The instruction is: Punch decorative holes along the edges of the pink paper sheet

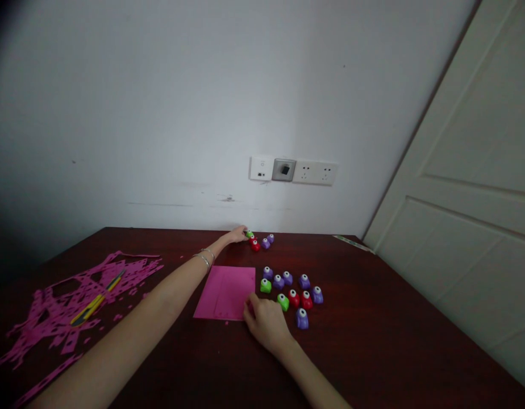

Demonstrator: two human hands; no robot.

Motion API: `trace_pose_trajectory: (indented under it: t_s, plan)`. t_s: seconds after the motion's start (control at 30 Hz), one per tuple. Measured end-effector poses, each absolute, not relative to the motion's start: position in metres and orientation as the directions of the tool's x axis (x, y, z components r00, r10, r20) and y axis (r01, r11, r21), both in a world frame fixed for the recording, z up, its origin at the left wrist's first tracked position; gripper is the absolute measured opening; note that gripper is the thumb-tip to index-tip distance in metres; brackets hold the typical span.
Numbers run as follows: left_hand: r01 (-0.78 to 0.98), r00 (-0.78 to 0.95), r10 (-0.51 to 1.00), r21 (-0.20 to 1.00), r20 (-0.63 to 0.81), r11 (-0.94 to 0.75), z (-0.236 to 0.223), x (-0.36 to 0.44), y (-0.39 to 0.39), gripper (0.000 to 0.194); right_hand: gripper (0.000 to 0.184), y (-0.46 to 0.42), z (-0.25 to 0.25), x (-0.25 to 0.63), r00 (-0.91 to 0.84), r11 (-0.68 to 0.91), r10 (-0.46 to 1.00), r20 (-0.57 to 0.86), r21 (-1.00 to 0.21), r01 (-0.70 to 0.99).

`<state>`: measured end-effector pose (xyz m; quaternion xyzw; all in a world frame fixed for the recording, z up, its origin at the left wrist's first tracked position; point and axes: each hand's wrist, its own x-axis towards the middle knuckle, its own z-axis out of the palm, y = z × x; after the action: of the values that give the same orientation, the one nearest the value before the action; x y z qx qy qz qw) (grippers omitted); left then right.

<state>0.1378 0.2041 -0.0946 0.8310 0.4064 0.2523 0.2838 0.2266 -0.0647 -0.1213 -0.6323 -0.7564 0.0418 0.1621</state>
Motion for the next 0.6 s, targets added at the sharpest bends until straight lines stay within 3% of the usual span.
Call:
trace_pose_trajectory:
  t_s: [0.4,0.6]
  plan:
    - [0.709,0.441,0.898,0.608,0.011,-0.356,-0.107,0.147,0.22,0.031,0.021,-0.065,-0.121,0.226,-0.131,0.181,0.974,0.184,-0.289,0.94]
    - [0.725,0.406,0.912,0.587,0.057,-0.36,-0.115,0.144,0.224,0.023,0.019,-0.065,-0.122,0.227,-0.137,0.188,0.972,0.191,-0.283,0.94]
